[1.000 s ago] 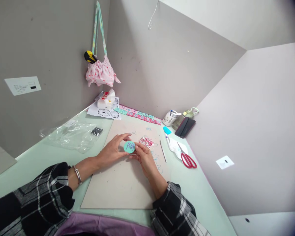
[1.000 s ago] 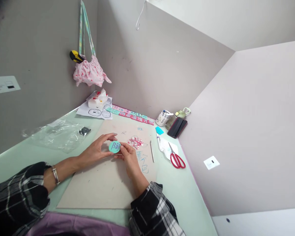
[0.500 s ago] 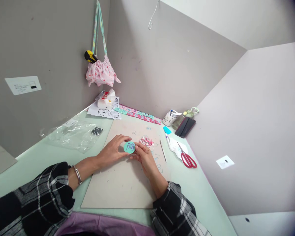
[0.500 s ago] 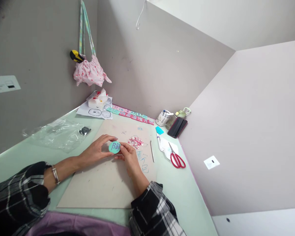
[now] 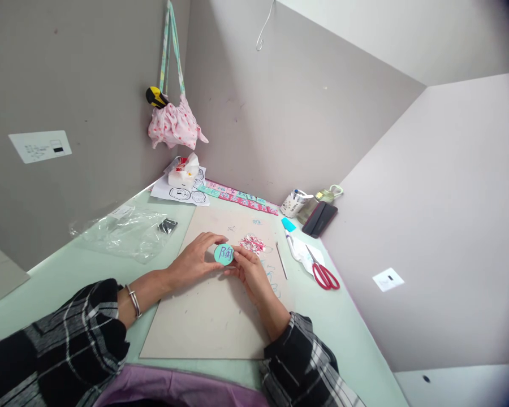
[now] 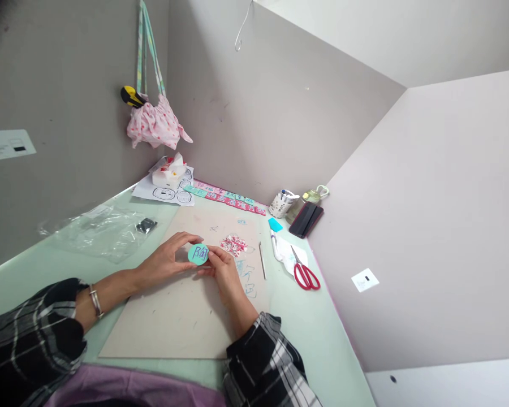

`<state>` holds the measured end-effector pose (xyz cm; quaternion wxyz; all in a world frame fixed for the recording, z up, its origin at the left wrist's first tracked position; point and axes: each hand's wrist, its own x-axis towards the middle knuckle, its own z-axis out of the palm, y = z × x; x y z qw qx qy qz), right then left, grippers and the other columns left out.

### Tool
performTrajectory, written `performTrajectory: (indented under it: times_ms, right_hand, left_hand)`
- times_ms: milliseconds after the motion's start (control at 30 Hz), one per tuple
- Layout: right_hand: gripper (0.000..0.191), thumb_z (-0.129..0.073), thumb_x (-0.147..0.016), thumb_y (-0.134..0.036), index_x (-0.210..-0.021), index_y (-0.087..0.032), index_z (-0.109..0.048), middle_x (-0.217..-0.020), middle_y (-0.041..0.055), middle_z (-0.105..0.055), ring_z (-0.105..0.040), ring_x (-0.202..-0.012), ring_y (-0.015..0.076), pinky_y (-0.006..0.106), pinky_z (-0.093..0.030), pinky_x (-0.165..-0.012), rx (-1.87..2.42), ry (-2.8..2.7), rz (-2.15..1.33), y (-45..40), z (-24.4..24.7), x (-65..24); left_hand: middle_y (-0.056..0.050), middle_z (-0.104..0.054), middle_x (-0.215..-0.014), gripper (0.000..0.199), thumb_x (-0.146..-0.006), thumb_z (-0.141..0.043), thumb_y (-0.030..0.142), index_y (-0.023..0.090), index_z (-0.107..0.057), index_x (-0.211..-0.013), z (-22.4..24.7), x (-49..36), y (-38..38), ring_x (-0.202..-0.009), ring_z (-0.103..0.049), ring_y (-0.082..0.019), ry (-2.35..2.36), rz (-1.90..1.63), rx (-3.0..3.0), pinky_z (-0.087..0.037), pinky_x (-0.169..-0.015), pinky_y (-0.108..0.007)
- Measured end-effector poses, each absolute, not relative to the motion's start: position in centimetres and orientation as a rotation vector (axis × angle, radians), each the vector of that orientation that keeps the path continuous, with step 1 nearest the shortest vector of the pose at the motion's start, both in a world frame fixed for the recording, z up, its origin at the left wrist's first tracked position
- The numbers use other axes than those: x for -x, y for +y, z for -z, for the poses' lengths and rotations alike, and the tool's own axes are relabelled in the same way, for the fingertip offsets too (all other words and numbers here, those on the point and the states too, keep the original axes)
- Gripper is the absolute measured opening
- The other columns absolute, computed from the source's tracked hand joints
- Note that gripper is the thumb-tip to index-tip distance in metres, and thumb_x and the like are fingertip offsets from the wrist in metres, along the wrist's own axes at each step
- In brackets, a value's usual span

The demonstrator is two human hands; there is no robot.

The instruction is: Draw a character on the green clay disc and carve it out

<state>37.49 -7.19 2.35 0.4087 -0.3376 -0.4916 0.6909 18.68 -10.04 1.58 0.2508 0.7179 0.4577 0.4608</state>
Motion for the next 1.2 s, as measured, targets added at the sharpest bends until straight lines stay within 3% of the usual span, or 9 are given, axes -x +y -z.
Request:
performTrajectory:
  times_ms: [233,500,767,967,1200]
  right_hand:
    - [0.026,-0.081,-0.079,-0.033,-0.099,-0.016,-0.078,-0.088,0.0052,-0.076,-0.07,-0.071,0.0142,0.023,-0.059,-0.06,0.83,-1.159,-1.828,-7.0,-2.1,-37.7]
    - [0.017,-0.068,-0.097,-0.028,-0.105,-0.013,-0.07,-0.09,0.0023,-0.073,-0.07,-0.07,0.0125,0.025,-0.058,-0.061,0.835,-1.129,-1.926,-6.6,-1.8,-37.9]
    - [0.027,-0.081,-0.08,-0.032,-0.102,-0.017,-0.077,-0.088,0.0039,-0.076,-0.068,-0.068,0.0124,0.021,-0.058,-0.06,0.774,-1.121,-1.901,-7.0,-2.4,-37.8]
    - [0.033,-0.082,-0.078,-0.037,-0.106,-0.019,-0.078,-0.103,0.0075,-0.078,-0.068,-0.075,0.0158,0.024,-0.057,-0.06,0.734,-1.163,-1.841,-7.3,-3.1,-37.7]
    - [0.032,-0.082,-0.077,-0.038,-0.103,-0.019,-0.079,-0.1,0.0061,-0.077,-0.067,-0.076,0.0158,0.024,-0.056,-0.062,0.728,-1.182,-1.81,-7.5,-3.6,-37.8]
  left_hand:
    - [-0.006,-0.065,-0.119,0.046,-0.078,-0.073,0.022,0.024,-0.06,-0.122,-1.7,-18.7,-10.0,-0.119,-0.058,-0.028,1.24,-1.253,-1.947,-0.047,-0.105,-0.046]
    - [-0.006,-0.064,-0.12,0.044,-0.08,-0.074,0.026,0.025,-0.061,-0.122,-1.7,-18.7,-10.1,-0.119,-0.058,-0.027,1.205,-1.247,-1.944,-0.046,-0.106,-0.045]
    - [-0.005,-0.065,-0.12,0.042,-0.082,-0.073,0.03,0.027,-0.061,-0.123,-1.8,-18.6,-10.1,-0.117,-0.06,-0.027,1.169,-1.247,-1.926,-0.047,-0.104,-0.044]
    - [-0.003,-0.065,-0.121,0.043,-0.085,-0.074,0.031,0.028,-0.06,-0.125,-1.8,-18.4,-10.1,-0.117,-0.06,-0.026,1.129,-1.271,-1.892,-0.047,-0.105,-0.041]
    - [-0.003,-0.064,-0.119,0.044,-0.084,-0.075,0.032,0.027,-0.06,-0.126,-2.1,-18.5,-10.2,-0.116,-0.061,-0.024,1.107,-1.282,-1.856,-0.046,-0.105,-0.039]
